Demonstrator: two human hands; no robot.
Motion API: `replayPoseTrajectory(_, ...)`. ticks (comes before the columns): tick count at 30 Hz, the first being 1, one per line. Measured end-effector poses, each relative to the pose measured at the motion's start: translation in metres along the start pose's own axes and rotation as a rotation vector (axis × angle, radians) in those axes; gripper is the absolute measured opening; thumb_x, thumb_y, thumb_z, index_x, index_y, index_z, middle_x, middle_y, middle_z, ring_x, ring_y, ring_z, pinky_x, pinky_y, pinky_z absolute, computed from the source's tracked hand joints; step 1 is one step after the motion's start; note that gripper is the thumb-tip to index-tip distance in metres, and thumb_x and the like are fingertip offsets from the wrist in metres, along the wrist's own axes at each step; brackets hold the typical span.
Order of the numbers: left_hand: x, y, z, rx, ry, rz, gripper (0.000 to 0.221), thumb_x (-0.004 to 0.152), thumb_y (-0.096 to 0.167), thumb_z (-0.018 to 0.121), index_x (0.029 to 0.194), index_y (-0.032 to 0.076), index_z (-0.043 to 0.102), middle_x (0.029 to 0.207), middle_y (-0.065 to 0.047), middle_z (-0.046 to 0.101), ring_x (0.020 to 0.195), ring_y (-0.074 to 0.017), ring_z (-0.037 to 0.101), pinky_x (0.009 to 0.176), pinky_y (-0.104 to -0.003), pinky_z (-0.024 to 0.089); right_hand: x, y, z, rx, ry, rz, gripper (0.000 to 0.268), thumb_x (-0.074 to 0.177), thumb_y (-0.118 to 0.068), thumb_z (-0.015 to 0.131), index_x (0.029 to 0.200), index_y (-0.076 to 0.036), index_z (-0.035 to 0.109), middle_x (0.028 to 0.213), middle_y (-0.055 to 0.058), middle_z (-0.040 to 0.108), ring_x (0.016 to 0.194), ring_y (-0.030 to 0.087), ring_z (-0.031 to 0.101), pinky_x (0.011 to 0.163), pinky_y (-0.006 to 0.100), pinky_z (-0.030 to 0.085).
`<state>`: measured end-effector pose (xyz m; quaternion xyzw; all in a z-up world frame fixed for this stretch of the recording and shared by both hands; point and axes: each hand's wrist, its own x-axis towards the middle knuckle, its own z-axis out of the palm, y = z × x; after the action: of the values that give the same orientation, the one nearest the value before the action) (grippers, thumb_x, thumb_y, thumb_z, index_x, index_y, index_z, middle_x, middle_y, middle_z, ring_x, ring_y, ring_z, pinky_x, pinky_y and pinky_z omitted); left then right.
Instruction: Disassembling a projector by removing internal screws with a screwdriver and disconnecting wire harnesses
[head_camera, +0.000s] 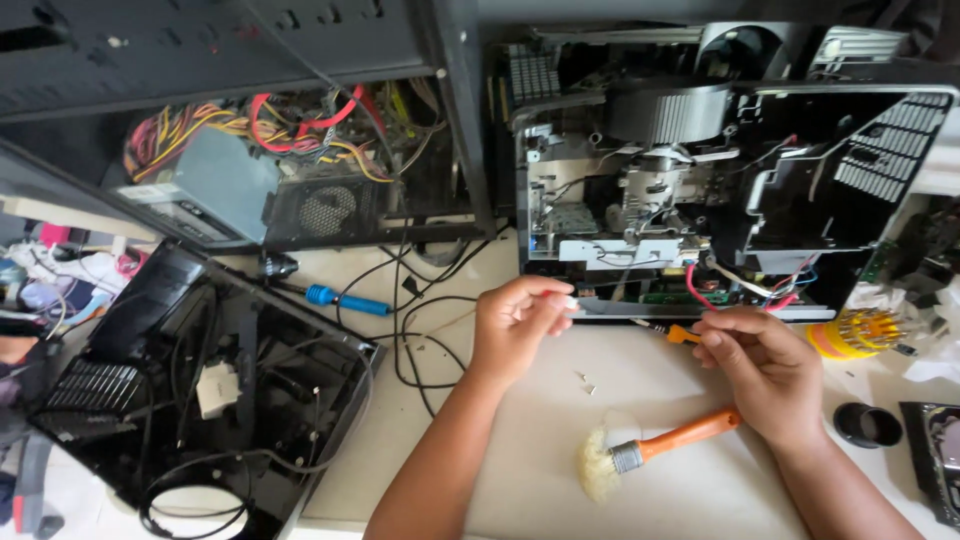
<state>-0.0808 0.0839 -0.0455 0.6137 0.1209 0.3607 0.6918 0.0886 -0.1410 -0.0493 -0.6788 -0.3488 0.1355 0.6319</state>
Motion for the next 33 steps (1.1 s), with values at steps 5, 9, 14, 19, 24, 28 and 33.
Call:
replayPoseTrajectory(5, -0.001, 0.034, 0.009, 0.544, -0.175, 0.617, 0.013, 0.1, 0.003, 0.072, 0.111, 0.009, 0.071, 0.098, -0.006, 0.077, 0.075, -0.0195, 0.072, 0.067, -0.032, 0.058, -0.003, 0.002, -0.003, -0.036, -0.077, -0.01, 0.036, 0.091, -0.004, 0.07, 0.124, 0.006, 0.063, 0.108, 0.02, 0.071, 0.081, 0.021, 0.072, 0.08, 0.029, 0.062)
replayPoseTrajectory(9, -0.004, 0.048, 0.02, 0.7, -0.214, 0.87, 0.014, 0.101, 0.002, 0.072, 0.114, 0.009, 0.07, 0.098, -0.005, 0.075, 0.07, -0.0207, 0.069, 0.059, -0.034, 0.055, -0.001, 0.003, -0.004, 0.006, -0.235, -0.193, 0.084, 0.083, -0.014, 0.074, 0.156, -0.004, 0.034, 0.109, 0.022, 0.071, 0.077, 0.023, 0.075, 0.078, 0.03, 0.064)
replayPoseTrajectory(14, -0.002, 0.068, 0.03, 0.6, -0.285, 0.977, 0.006, 0.098, -0.001, 0.074, 0.103, -0.002, 0.072, 0.096, -0.016, 0.073, 0.077, -0.0272, 0.075, 0.065, -0.037, 0.064, -0.006, 0.006, -0.007, -0.016, -0.249, -0.265, 0.078, 0.082, -0.015, 0.078, 0.15, -0.004, 0.042, 0.107, 0.02, 0.072, 0.085, 0.023, 0.075, 0.081, 0.03, 0.065)
replayPoseTrajectory(19, -0.002, 0.066, 0.033, 0.599, -0.303, 1.011, 0.006, 0.096, -0.002, 0.075, 0.1, -0.003, 0.071, 0.096, -0.018, 0.074, 0.078, -0.0283, 0.076, 0.064, -0.036, 0.064, 0.001, -0.018, -0.006, -0.093, -0.279, -0.378, 0.044, 0.088, -0.031, 0.069, 0.118, 0.002, 0.066, 0.099, 0.014, 0.076, 0.084, 0.022, 0.074, 0.074, 0.028, 0.066)
replayPoseTrajectory(24, -0.013, 0.029, 0.025, 0.34, -0.352, 0.46, 0.013, 0.106, 0.009, 0.065, 0.117, 0.014, 0.068, 0.117, -0.009, 0.075, 0.105, -0.0254, 0.079, 0.089, -0.035, 0.064, 0.002, -0.032, 0.001, -0.192, -0.187, -0.518, 0.017, 0.097, -0.006, 0.061, 0.105, 0.003, 0.072, 0.097, 0.017, 0.073, 0.079, 0.022, 0.074, 0.07, 0.024, 0.062)
replayPoseTrajectory(28, -0.008, 0.042, 0.029, 0.23, -0.354, 0.25, 0.012, 0.105, 0.013, 0.062, 0.108, 0.006, 0.071, 0.122, -0.016, 0.073, 0.114, -0.0276, 0.075, 0.101, -0.036, 0.064, 0.002, -0.026, -0.001, -0.22, -0.191, -0.557, 0.012, 0.096, -0.005, 0.065, 0.102, -0.003, 0.075, 0.104, 0.014, 0.076, 0.09, 0.025, 0.078, 0.081, 0.029, 0.063)
replayPoseTrajectory(33, -0.012, 0.031, 0.034, 0.036, -0.271, -0.036, 0.011, 0.105, 0.014, 0.058, 0.105, 0.003, 0.058, 0.114, -0.026, 0.072, 0.098, -0.0361, 0.078, 0.088, -0.037, 0.066, 0.003, -0.028, -0.001, -0.254, -0.174, -0.706, 0.013, 0.097, -0.001, 0.06, 0.1, 0.0, 0.073, 0.101, 0.015, 0.077, 0.085, 0.027, 0.078, 0.078, 0.036, 0.061)
